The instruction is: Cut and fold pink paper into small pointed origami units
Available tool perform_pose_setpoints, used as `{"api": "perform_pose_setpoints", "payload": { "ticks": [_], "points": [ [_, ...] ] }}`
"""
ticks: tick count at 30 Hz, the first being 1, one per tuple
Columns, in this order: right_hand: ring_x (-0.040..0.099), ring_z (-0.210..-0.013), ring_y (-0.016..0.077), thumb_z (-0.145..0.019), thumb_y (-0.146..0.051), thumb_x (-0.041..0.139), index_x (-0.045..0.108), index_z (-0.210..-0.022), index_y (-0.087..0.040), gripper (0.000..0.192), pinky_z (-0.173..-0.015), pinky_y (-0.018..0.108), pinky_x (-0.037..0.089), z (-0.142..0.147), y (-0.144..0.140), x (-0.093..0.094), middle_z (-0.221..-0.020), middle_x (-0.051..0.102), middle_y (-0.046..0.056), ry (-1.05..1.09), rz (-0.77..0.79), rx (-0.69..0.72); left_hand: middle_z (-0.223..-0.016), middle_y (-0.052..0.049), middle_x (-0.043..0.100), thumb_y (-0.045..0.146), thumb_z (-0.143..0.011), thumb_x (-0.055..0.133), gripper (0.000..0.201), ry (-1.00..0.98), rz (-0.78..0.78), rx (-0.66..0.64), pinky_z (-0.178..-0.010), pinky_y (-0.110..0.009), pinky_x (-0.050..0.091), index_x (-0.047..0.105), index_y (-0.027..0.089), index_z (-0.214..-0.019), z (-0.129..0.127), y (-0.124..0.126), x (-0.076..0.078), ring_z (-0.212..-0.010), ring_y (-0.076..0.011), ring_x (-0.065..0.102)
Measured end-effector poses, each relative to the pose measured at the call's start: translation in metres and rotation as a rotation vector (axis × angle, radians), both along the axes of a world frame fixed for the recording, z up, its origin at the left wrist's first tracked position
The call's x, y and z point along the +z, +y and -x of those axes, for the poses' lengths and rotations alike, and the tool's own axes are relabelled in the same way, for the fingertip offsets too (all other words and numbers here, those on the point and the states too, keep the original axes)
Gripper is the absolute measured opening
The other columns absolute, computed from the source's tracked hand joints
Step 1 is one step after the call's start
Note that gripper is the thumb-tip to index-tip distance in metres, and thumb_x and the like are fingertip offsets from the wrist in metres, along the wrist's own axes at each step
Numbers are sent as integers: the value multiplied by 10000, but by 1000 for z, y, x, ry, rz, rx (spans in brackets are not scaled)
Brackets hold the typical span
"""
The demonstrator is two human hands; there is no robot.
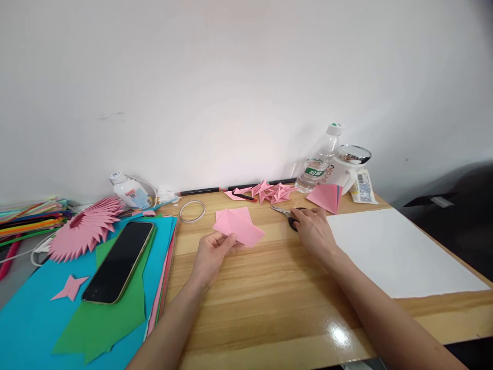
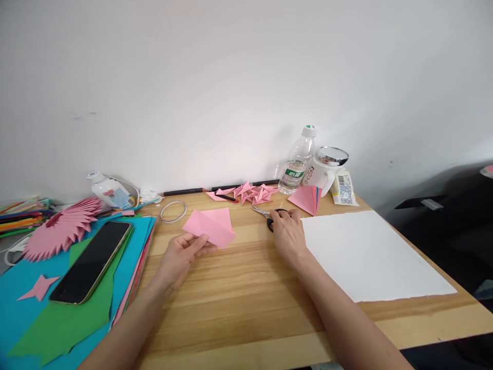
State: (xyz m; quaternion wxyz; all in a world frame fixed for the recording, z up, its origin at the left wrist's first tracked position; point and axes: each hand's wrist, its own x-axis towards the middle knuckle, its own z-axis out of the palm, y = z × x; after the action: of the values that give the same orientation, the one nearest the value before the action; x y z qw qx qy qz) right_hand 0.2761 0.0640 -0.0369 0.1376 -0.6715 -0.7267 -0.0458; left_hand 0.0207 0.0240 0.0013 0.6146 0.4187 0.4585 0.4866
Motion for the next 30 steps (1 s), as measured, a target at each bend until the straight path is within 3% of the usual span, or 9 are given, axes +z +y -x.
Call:
{"api": "perform_pose_setpoints", "payload": {
  "ticks": [3, 6, 8, 11, 14, 17, 23, 27, 30],
  "points": [
    [505, -1002, 344, -845, -94, 417, 642, -1045, -107, 301, -779, 444, 416, 4, -3, 5, -1069, 608, 213, 112, -91, -49, -691, -70, 725, 370, -594, 785, 269, 95, 1, 52, -727, -319, 521, 726, 127, -692, 1, 0, -5, -697, -207, 669],
    [557, -943, 277, -879, -223, 453, 624, -1063, -165, 257, -796, 425, 452, 15, -8, 16, -1056, 624, 142, 504, -138, 77, -628, -53, 707, 353, -576, 792, 233, 157, -26, 72, -671, -265, 496, 698, 140, -564, 1, 0, -6, -645, -174, 640],
    [606, -813, 212, -856, -343, 528, 604, -1063, -181, 274, -736, 367, 494, 26, -14, 24, -1009, 646, 101, 869, 43, 230, -595, -48, 689, 351, -598, 778, 241, 164, -52, 50, -611, -244, 480, 684, 140, -529, 0, 0, -5, -586, -149, 611],
    [625, -781, 172, -779, -397, 629, 535, -1163, -188, 447, -691, 323, 509, 42, -26, 30, -1198, 571, 114, 1198, 387, 414, -574, -57, 677, 355, -641, 751, 242, 148, -46, -18, -555, -246, 480, 700, 129, -572, -2, -2, -2, -530, -143, 597],
    [602, -731, 155, -746, -399, 667, 598, -1044, -167, 384, -649, 278, 474, 53, -35, 28, -1000, 641, 72, 1263, 512, 489, -619, -76, 701, 351, -642, 757, 240, 107, -10, -78, -577, -262, 511, 708, 117, -637, -3, -3, 0, -549, -157, 626],
    [539, -619, 139, -794, -416, 593, 625, -781, -148, 270, -558, 247, 405, 56, -37, 24, -677, 602, 15, 1184, 457, 401, -660, -79, 716, 342, -638, 771, 259, 69, 4, -74, -600, -266, 528, 701, 108, -725, -4, -3, 1, -576, -160, 645],
    [516, -646, 147, -781, -447, 590, 570, -706, -171, 287, -545, 242, 380, 54, -35, 27, -726, 583, 20, 1133, 366, 306, -656, -66, 710, 354, -661, 761, 286, 8, -18, 62, -579, -258, 535, 683, 103, -775, 0, 1, 3, -584, -159, 654],
    [504, -637, 138, -742, -565, 611, 562, -771, -183, 385, -565, 244, 385, 52, -35, 33, -720, 566, 2, 1359, 543, 410, -628, -60, 700, 364, -671, 751, 269, 59, -26, 10, -594, -269, 543, 668, 109, -691, 3, 1, 4, -573, -161, 655],
    [500, -577, 130, -755, -691, 501, 527, -743, -190, 502, -552, 250, 387, 51, -35, 34, -644, 549, -10, 1485, 724, 491, -605, -58, 688, 379, -703, 723, 279, 112, -27, -53, -553, -257, 532, 648, 112, -672, 3, 0, 3, -559, -159, 648]
  ]
}}
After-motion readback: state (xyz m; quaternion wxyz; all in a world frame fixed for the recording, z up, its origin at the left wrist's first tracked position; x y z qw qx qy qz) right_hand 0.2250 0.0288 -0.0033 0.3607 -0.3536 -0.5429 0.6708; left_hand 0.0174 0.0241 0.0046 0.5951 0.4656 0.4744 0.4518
